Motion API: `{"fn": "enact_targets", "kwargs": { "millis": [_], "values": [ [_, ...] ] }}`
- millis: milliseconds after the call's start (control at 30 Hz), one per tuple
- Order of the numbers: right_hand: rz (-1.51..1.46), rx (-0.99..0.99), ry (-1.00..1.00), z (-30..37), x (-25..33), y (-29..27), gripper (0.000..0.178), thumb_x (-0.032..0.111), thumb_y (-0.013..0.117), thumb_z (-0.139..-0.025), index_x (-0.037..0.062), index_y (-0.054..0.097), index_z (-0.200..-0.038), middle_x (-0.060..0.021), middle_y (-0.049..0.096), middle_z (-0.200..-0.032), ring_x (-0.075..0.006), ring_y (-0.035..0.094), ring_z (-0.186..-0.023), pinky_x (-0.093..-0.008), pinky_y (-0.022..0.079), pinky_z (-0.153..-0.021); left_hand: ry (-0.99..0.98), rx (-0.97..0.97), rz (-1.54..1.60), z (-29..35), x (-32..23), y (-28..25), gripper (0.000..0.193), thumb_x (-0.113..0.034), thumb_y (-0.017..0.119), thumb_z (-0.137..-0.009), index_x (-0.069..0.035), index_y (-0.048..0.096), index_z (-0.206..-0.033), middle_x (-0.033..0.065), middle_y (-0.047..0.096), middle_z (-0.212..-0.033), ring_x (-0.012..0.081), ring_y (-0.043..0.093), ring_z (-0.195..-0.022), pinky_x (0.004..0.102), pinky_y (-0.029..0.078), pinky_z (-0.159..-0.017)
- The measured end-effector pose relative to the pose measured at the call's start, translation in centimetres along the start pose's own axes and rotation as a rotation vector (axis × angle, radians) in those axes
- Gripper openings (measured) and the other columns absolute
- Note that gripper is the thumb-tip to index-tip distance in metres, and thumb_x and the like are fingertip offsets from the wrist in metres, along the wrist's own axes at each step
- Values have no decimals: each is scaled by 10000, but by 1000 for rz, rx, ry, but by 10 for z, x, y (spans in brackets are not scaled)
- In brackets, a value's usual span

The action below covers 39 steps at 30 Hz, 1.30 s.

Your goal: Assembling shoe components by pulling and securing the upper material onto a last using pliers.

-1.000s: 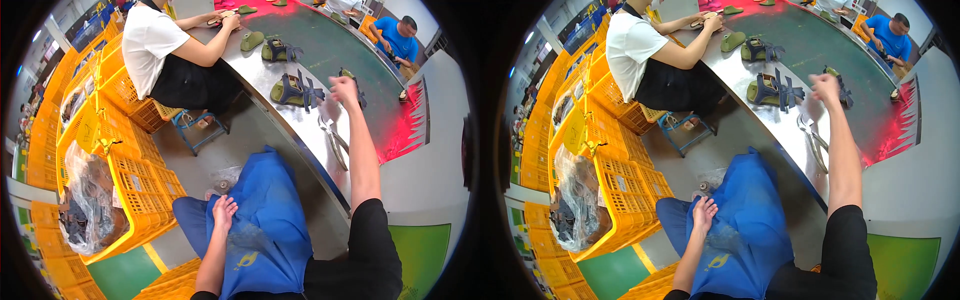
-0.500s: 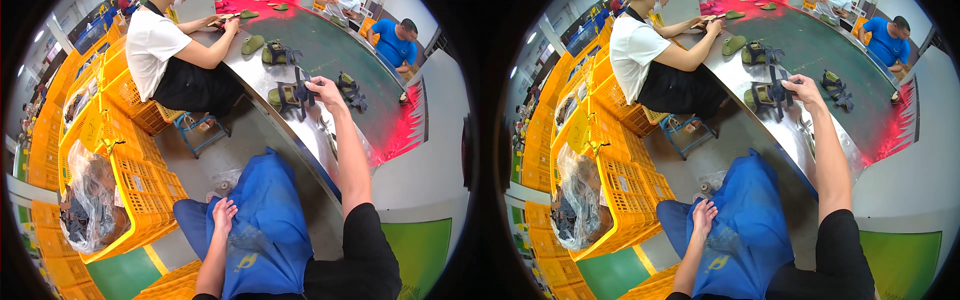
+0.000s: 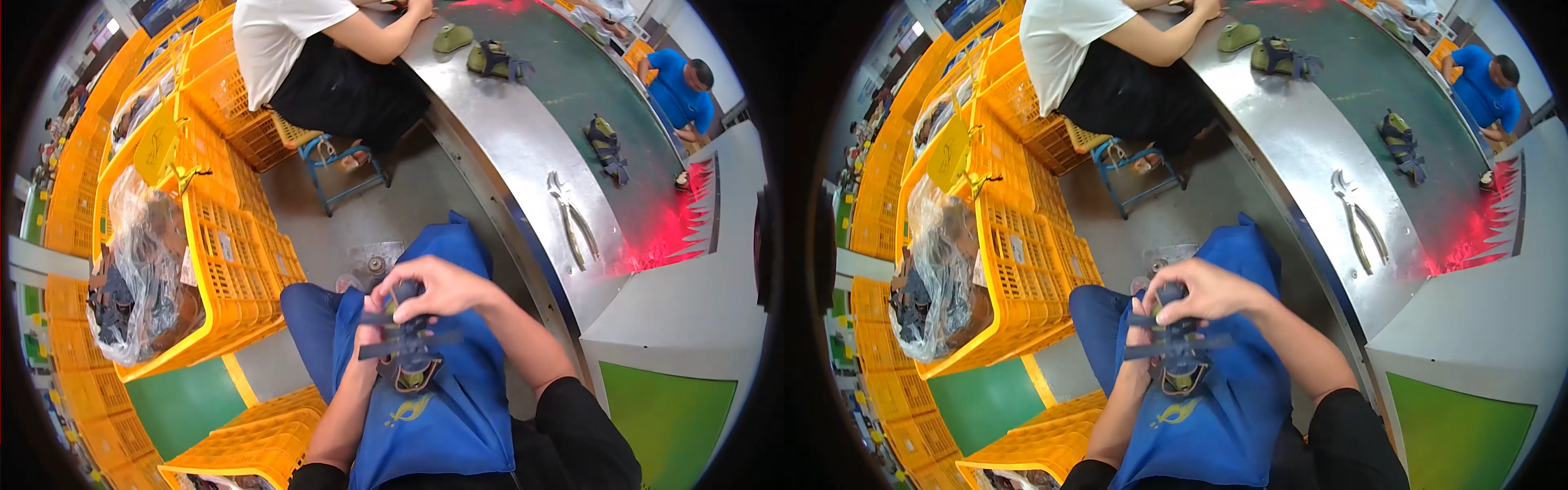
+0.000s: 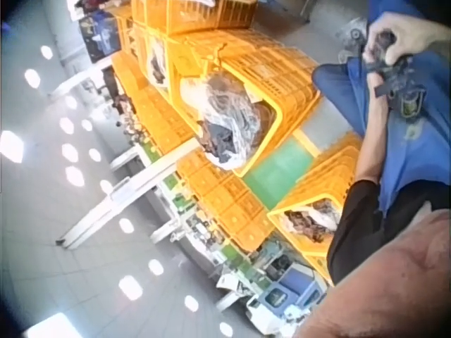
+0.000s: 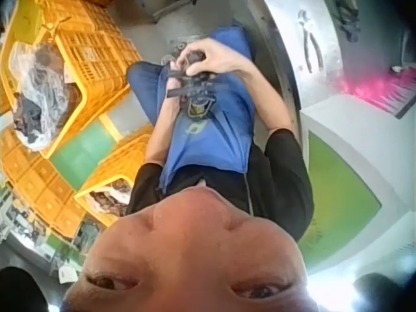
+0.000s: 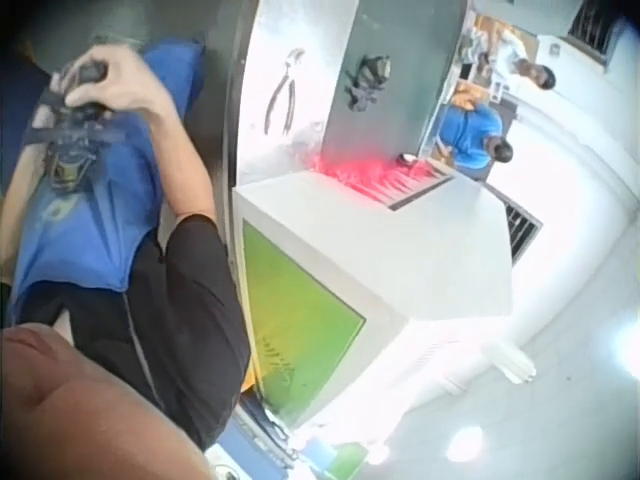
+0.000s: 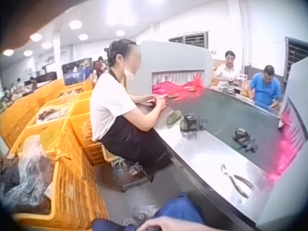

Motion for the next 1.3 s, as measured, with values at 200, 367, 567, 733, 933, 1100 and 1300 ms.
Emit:
{"fn": "enact_targets", "kwargs": {
  "millis": [200,367,567,733,933,1100,1300],
  "values": [
    [-12,-266,102,43,-53,37,480,85,769,-912,5,589,-1350,-106,727,-1165,-187,691,-1043,-368,572,-908,3,-103,-60,23,52,-45,601,-440,567,-1034,-122,385,-1511,235,629,-1294,374,765,-838,473,667,-716],
    [176,-657,40,88,-37,16,298,69,789,-891,-4,700,-1167,-100,745,-1042,-147,707,-941,-297,570,-821,-186,-266,-22,45,73,-64,734,-699,365,-1034,-98,499,-1434,222,726,-1091,364,750,-908,542,634,-845],
    [317,-686,22,103,-6,8,158,17,737,-910,-41,708,-1054,-128,725,-935,-175,695,-809,-292,549,-739,72,-221,-27,47,32,-34,520,-337,630,-966,-85,445,-1381,193,627,-1283,305,717,-1075,420,656,-797],
    [361,-486,69,104,-14,43,91,-14,761,-874,-38,714,-948,-135,720,-870,-238,702,-762,-318,551,-699,28,-210,154,64,53,-50,498,-251,606,-1029,-86,345,-1420,262,562,-1345,375,701,-1121,519,618,-942],
    [296,-314,116,126,-16,79,188,25,820,-831,-32,716,-976,-152,711,-875,-292,698,-789,-366,544,-699,187,-101,-11,73,47,-31,496,-446,497,-1090,-73,382,-1396,262,577,-1310,351,697,-1131,508,620,-943],
    [240,-325,136,138,-24,89,193,-12,804,-838,-31,715,-1008,-141,708,-876,-242,677,-757,-331,536,-698,251,-68,-31,72,41,-30,566,-517,518,-1062,-67,389,-1381,282,576,-1313,340,712,-1082,487,632,-901],
    [187,-357,85,128,-20,89,154,-29,791,-845,-42,715,-978,-146,719,-883,-250,684,-741,-333,538,-698,273,-44,-85,67,34,-23,521,-476,515,-1078,-48,410,-1355,272,592,-1298,330,708,-1085,445,624,-895]
  ]
}}
Point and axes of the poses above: each hand's wrist, its own z-axis away from the middle knuckle, its own y-axis out of the palm, x = y × z, the point moved 8 cm from there along -z, towards the middle knuckle
